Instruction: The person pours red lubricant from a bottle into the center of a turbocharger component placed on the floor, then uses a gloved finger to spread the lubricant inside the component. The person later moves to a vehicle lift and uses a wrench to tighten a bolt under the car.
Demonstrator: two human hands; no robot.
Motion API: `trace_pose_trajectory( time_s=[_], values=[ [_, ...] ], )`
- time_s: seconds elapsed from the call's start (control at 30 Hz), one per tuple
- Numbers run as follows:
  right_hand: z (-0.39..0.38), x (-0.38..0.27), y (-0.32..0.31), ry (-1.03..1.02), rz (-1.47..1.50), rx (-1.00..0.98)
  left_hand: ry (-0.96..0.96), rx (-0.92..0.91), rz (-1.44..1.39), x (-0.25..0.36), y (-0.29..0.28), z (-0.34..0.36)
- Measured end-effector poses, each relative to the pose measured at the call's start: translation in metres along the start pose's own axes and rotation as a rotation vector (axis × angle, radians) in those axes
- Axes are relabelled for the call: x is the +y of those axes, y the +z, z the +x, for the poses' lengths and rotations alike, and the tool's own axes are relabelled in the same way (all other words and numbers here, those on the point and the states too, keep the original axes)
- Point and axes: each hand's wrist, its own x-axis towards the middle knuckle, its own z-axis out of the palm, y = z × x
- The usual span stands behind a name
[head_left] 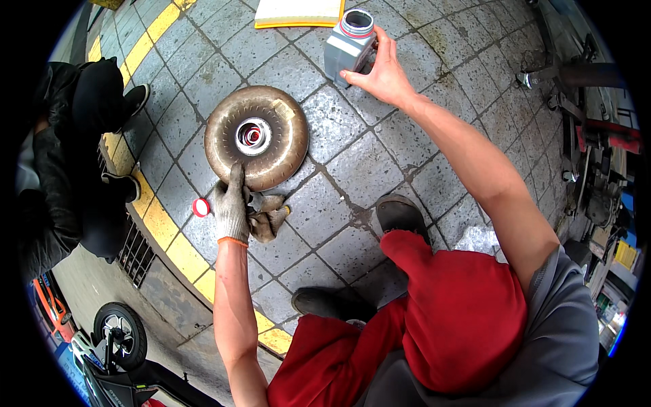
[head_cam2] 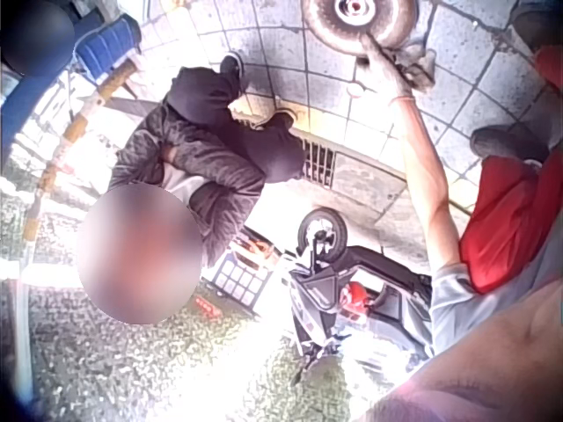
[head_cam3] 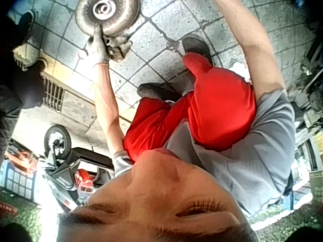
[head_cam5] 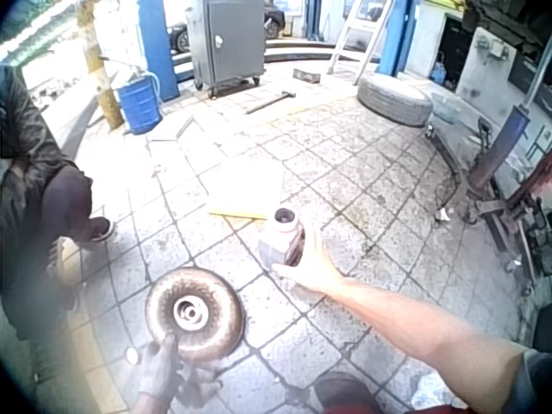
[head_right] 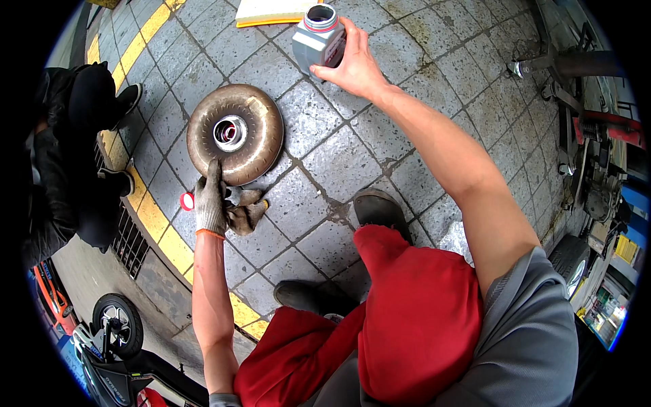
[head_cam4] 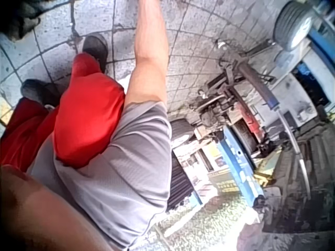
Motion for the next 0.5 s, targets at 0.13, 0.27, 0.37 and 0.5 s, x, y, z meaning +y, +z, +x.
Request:
trace_pose_trajectory(
  time_s=[0.13, 0.27, 0.37, 0.5],
  values=[
    [0.0001, 0.0013, 0.0005, 0.002, 0.004, 0.000, -0.014, 0.001, 0.009, 0.0038, 0.0004, -0.0030],
    [0.0004, 0.0007, 0.0001, 0.014, 0.010, -0.008, -0.002, -0.005, 0.019, 0.0022, -0.0005, -0.0014],
    [0.0002, -0.0001, -0.0003, 0.018, 0.004, -0.010, -0.051, -0.069, 0.105, -0.0001, -0.0080, 0.0026],
    [0.0001, 0.0005, -0.0008, 0.027, 0.011, -0.013, -0.064, -0.068, 0.102, 0.0009, -0.0073, 0.0023]
  ],
)
